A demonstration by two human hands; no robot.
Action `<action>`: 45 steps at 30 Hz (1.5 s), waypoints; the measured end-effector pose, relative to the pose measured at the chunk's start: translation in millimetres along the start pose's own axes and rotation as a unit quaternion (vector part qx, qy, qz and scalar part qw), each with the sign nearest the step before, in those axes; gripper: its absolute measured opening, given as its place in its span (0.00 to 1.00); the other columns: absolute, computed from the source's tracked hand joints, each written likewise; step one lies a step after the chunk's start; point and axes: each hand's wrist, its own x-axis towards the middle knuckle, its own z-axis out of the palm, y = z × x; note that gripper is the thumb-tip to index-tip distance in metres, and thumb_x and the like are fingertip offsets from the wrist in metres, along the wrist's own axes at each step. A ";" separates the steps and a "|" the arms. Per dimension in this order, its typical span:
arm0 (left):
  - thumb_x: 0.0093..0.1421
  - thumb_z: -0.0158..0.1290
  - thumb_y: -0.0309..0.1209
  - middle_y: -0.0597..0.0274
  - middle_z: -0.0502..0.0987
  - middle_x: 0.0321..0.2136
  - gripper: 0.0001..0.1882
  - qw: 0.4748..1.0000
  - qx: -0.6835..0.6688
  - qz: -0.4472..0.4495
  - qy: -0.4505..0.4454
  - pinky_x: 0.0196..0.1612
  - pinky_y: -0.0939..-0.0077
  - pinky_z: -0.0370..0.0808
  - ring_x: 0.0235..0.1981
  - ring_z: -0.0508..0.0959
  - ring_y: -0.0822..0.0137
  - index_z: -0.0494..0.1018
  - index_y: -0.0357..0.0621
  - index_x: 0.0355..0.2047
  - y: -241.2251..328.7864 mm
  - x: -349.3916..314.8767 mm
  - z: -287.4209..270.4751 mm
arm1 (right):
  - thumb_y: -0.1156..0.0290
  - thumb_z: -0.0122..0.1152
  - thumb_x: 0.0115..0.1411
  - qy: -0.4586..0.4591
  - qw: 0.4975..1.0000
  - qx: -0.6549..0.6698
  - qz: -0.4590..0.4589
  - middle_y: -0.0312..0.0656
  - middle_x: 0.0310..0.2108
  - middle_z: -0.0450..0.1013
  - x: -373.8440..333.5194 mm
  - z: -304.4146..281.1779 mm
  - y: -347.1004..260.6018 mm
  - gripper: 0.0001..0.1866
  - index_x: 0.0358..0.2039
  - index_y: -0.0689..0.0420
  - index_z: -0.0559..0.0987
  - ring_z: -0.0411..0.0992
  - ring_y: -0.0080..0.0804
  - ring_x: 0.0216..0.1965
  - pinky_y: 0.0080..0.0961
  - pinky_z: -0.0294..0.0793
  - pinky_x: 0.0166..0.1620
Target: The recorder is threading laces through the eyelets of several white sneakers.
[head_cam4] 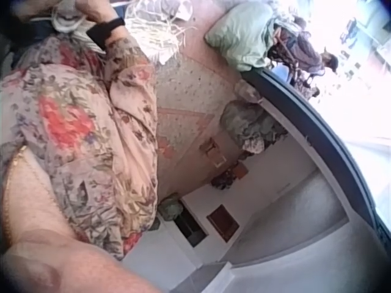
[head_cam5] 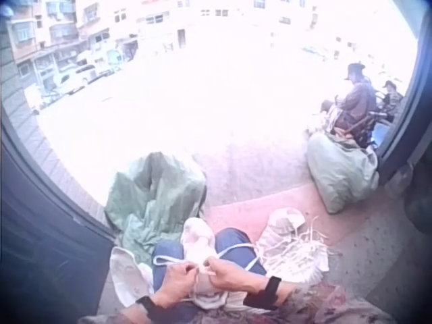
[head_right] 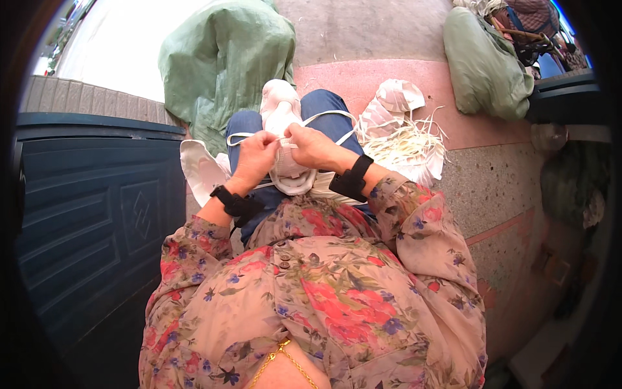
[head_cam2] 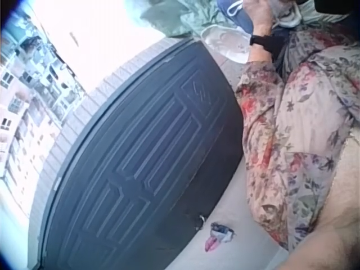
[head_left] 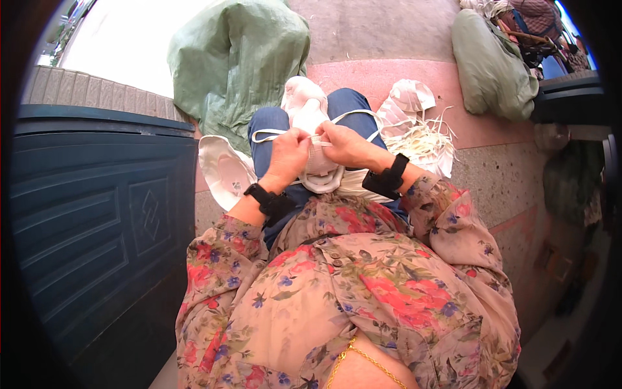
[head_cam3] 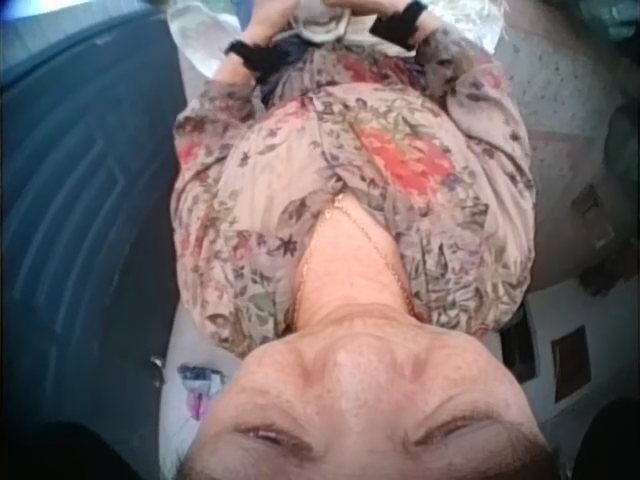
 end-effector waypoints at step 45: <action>0.43 0.48 0.26 0.44 0.74 0.22 0.07 0.958 0.181 -0.045 -0.219 0.33 0.57 0.71 0.28 0.75 0.46 0.75 0.37 0.19 13.5 24.4 -24.0 | 0.71 0.58 0.55 0.020 0.981 0.192 0.013 0.32 0.19 0.72 -2.7 -56.8 -26.9 0.08 0.33 0.62 0.79 0.65 0.13 0.20 0.12 0.63 0.23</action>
